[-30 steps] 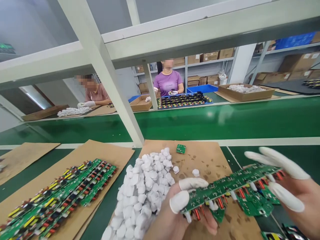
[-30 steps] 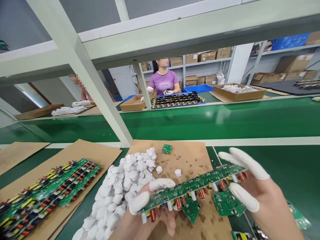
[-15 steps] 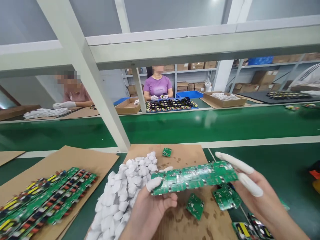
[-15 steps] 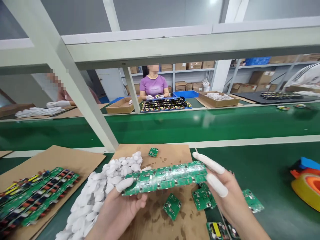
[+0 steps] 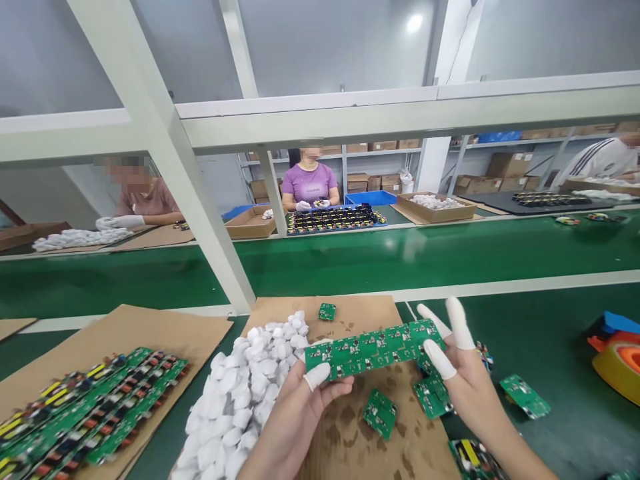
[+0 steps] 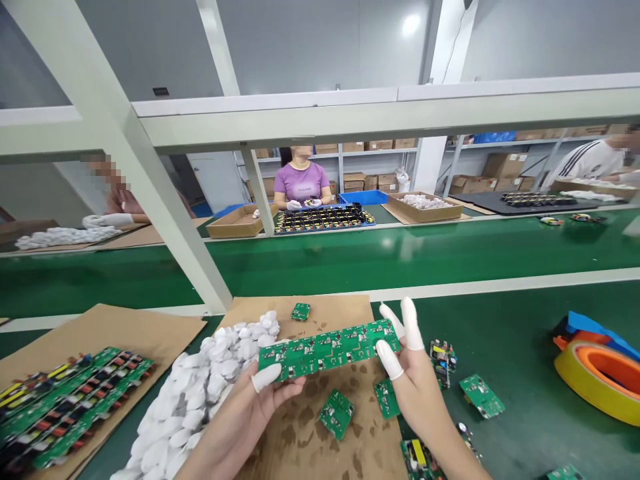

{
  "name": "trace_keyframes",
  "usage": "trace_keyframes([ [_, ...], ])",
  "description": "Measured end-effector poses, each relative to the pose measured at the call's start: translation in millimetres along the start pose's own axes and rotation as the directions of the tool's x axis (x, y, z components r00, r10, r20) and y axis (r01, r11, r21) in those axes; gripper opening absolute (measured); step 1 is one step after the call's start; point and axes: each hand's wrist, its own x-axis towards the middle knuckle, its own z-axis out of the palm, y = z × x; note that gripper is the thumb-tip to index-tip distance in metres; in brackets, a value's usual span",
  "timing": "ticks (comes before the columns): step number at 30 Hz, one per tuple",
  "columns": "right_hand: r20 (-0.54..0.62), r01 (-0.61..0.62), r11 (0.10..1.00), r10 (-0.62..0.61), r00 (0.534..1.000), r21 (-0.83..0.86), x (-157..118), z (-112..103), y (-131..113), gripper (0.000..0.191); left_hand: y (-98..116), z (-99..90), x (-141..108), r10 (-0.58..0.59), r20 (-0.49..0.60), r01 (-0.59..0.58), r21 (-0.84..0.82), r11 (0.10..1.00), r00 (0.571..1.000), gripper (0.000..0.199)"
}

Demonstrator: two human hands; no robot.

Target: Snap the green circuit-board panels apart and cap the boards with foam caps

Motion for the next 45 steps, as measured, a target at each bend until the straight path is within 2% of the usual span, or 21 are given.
trace_keyframes([
  [4,0.082,-0.197,0.98,0.197,0.977,-0.008,10,-10,-7,0.068,-1,-1.6,0,0.058,0.037,-0.06,0.079,0.995,0.998,0.018],
  [6,0.107,-0.205,0.978,0.209,0.972,-0.051,14,-14,-9,0.06,-3,-1.5,0,0.1,0.031,-0.104,0.138,0.985,0.994,0.022],
  [8,0.078,-0.147,0.985,0.154,0.985,-0.085,16,-15,-8,0.055,-5,-1.3,1,0.16,-0.015,-0.151,0.255,0.955,0.987,0.028],
  [10,0.013,-0.084,0.99,0.086,0.996,-0.112,15,-13,-3,0.052,-10,-1.5,2,0.243,-0.044,-0.204,0.411,0.889,0.969,0.036],
  [14,-0.102,0.015,0.975,-0.039,0.994,-0.22,9,-8,6,0.048,-19,-3.1,5,0.366,-0.016,-0.283,0.604,0.745,0.93,0.043],
  [17,-0.164,0.067,0.926,-0.136,0.977,-0.371,4,-6,6,0.045,-23,-2.6,5,0.403,-0.013,-0.302,0.641,0.706,0.915,0.044],
  [20,-0.202,0.072,0.865,-0.196,0.96,-0.497,0,-4,2,0.044,-24,2.0,2,0.437,-0.057,-0.311,0.621,0.72,0.898,0.041],
  [25,-0.267,0.092,0.833,-0.276,0.923,-0.545,-6,3,6,0.041,-39,15.9,-9,0.521,-0.141,-0.344,0.604,0.719,0.842,0.033],
  [28,-0.281,0.078,0.88,-0.232,0.931,-0.469,-4,5,12,0.04,-52,23.4,-14,0.528,-0.126,-0.356,0.606,0.711,0.84,0.029],
  [30,-0.268,0.053,0.95,-0.141,0.953,-0.309,1,4,13,0.04,-53,25.9,-15,0.499,-0.119,-0.358,0.557,0.75,0.859,0.029],
  [33,-0.298,0.008,0.997,-0.032,0.954,-0.081,10,-2,12,0.041,-39,24.5,-11,0.394,-0.203,-0.284,0.421,0.862,0.896,0.036],
  [35,-0.318,0.004,1.0,0.005,0.948,0.025,15,-6,10,0.042,-25,21.1,-8,0.276,-0.205,-0.197,0.335,0.921,0.939,0.042],
  [36,-0.298,0.0,0.997,0.025,0.954,0.082,16,-8,8,0.041,-21,19.3,-7,0.211,-0.16,-0.151,0.32,0.935,0.964,0.043],
  [38,-0.193,-0.039,0.979,0.078,0.978,0.2,16,-11,4,0.037,-18,16.2,-7,0.082,0.014,-0.081,0.378,0.922,0.997,0.042],
  [40,-0.062,-0.098,0.965,0.117,0.991,0.245,14,-11,-1,0.034,-25,14.4,-10,0.051,0.131,-0.116,0.549,0.828,0.99,0.042],
  [42,0.024,-0.124,0.976,0.121,0.992,0.181,10,-9,-5,0.034,-35,13.9,-12,0.167,0.126,-0.207,0.694,0.69,0.978,0.05],
  [43,0.058,-0.118,0.986,0.112,0.992,0.12,8,-7,-7,0.034,-41,13.8,-13,0.248,0.107,-0.247,0.72,0.648,0.963,0.056],
  [44,0.093,-0.101,0.994,0.096,0.991,0.049,6,-6,-7,0.033,-45,13.6,-14,0.308,0.091,-0.278,0.713,0.644,0.947,0.063],
  [45,0.132,-0.078,0.997,0.08,0.988,-0.018,3,-4,-8,0.032,-48,13.2,-13,0.329,0.089,-0.3,0.673,0.676,0.94,0.068],
])
